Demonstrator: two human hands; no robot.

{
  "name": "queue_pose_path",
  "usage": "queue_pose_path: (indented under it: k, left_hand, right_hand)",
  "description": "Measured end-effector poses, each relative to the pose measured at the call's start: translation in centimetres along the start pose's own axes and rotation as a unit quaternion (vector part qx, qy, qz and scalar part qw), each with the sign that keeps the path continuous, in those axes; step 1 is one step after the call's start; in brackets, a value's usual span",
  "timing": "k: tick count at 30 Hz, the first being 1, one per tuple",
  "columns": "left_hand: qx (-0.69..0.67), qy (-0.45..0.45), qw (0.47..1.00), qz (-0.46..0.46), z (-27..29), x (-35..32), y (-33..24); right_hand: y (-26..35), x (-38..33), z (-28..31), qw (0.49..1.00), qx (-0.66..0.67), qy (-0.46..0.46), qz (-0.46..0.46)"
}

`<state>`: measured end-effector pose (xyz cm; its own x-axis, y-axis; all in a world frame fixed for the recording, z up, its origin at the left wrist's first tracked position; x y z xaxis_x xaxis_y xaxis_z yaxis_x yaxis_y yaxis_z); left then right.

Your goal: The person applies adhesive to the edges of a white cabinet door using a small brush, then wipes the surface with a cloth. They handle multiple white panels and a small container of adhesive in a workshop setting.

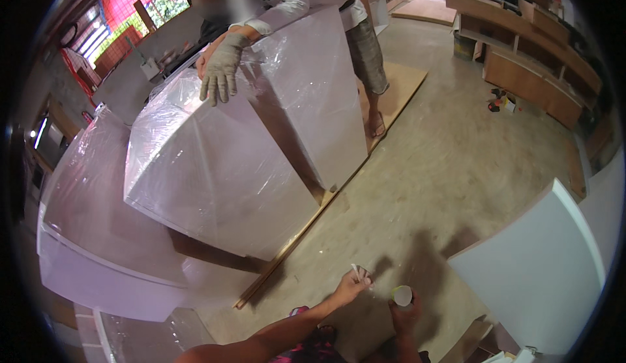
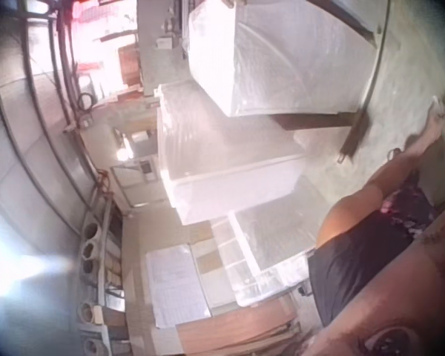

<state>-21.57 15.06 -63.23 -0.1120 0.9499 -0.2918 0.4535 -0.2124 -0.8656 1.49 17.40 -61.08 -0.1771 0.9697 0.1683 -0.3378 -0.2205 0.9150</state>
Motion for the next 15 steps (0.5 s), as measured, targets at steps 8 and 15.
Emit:
queue_pose_path:
  k: [8, 15]
  left_hand:
    - [0.158, 0.331, 0.922, -0.126, -11.2, 1.7, -5.3]
    - [0.163, 0.404, 0.89, -0.134, -18.3, 4.7, 0.7]
  right_hand:
    - [-2.3, 2.1, 5.3, 0.993, -0.051, 0.062, 0.082]
    - [2.7, -7.3, 19.1, 0.974, -0.064, -0.214, 0.038]
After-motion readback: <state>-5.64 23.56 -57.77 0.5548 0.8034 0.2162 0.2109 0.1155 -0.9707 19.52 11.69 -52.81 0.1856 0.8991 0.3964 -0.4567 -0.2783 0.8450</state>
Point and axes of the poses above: each hand's wrist, its own x-axis towards the middle knuckle, its own z-axis out of the back of the hand, y = z × x, the point moved 8 cm from there along x, towards the middle knuckle, and after that the axes turned 12 degrees about z, right-handed, at the moved point
